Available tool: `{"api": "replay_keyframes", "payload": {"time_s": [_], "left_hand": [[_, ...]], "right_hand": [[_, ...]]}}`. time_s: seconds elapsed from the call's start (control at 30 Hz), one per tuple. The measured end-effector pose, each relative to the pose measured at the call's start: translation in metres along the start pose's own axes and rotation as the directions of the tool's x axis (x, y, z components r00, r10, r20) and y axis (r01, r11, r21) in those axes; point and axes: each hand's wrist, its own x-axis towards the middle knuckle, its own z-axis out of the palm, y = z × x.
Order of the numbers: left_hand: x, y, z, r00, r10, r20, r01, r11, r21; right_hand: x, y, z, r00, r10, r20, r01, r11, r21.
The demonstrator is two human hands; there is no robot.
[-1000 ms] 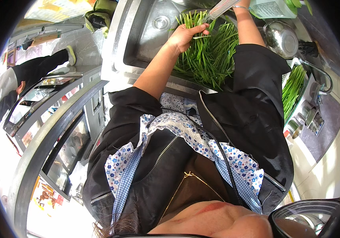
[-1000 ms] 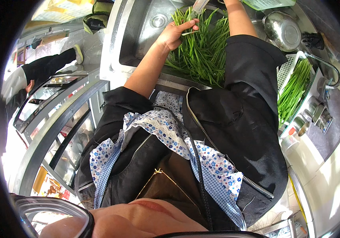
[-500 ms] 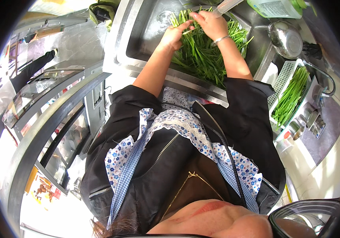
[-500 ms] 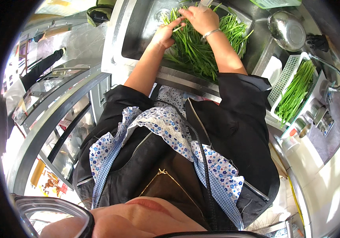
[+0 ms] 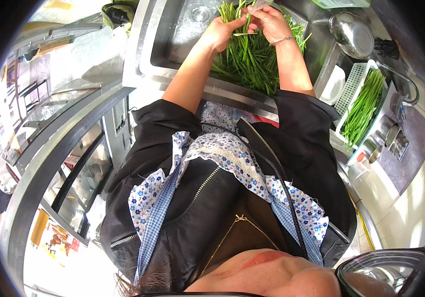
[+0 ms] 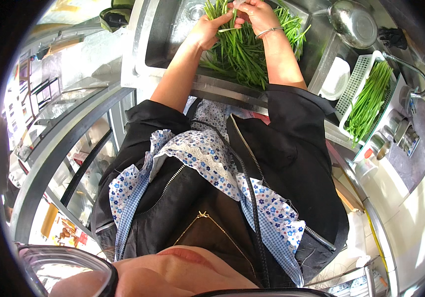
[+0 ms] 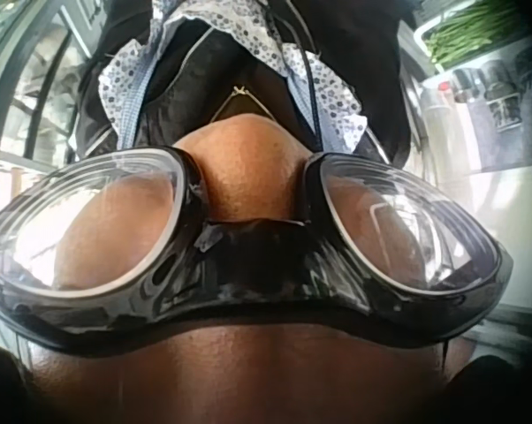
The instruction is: The person retrieves a bag of green vegetables from a refrigerator, places them in a sink, and washes them under running water. The person repeatedly rinses and sorts the vegetables by hand, then transfers them to a white basket beside the sink.
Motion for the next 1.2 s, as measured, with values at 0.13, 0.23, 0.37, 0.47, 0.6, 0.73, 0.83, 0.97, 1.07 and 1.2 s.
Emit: {"api": "replay_keyframes", "payload": {"time_s": [0.13, 0.23, 0.37, 0.47, 0.6, 0.73, 0.83, 0.97, 1.07, 1.2], "left_hand": [[0.004, -0.001, -0.002, 0.996, 0.085, 0.028, -0.088, 0.983, 0.161], [0.009, -0.007, -0.003, 0.988, 0.024, 0.155, -0.064, 0.964, 0.260], [0.014, -0.023, -0.001, 0.979, 0.047, 0.198, -0.130, 0.892, 0.433], [0.015, -0.041, 0.002, 0.968, -0.067, 0.241, -0.117, 0.730, 0.674], [0.012, -0.054, -0.008, 0.980, -0.133, 0.146, -0.026, 0.642, 0.767], [0.002, -0.034, -0.043, 0.950, -0.055, -0.309, 0.202, 0.860, 0.468], [0.009, -0.018, -0.045, 0.992, -0.006, -0.124, 0.030, 0.982, 0.189], [0.016, -0.007, -0.018, 0.933, 0.116, 0.341, -0.151, 0.985, 0.079], [0.010, 0.000, -0.006, 0.934, 0.003, 0.357, -0.081, 0.976, 0.202], [0.000, 0.006, -0.005, 0.974, -0.007, 0.227, 0.032, 0.994, -0.107]], "right_hand": [[0.001, -0.004, 0.002, 0.992, -0.124, -0.006, 0.124, 0.990, -0.063], [0.012, -0.011, -0.012, 0.901, -0.281, -0.331, 0.296, 0.955, -0.004], [0.016, -0.042, -0.024, 0.914, -0.358, -0.192, 0.363, 0.932, -0.010], [-0.004, -0.091, -0.008, 0.794, -0.491, -0.357, 0.544, 0.837, 0.058], [-0.060, -0.188, -0.007, 0.630, -0.716, -0.299, 0.764, 0.641, 0.076], [-0.078, -0.216, -0.020, 0.486, -0.873, -0.050, 0.864, 0.488, -0.122], [-0.070, -0.172, -0.017, 0.663, -0.741, -0.108, 0.674, 0.653, -0.344], [-0.048, -0.068, 0.013, 0.988, -0.145, 0.055, 0.154, 0.892, -0.424], [-0.032, -0.026, 0.025, 0.994, -0.092, 0.066, 0.109, 0.933, -0.343], [-0.019, -0.017, 0.023, 0.996, -0.084, -0.025, 0.082, 0.994, -0.068]]}}
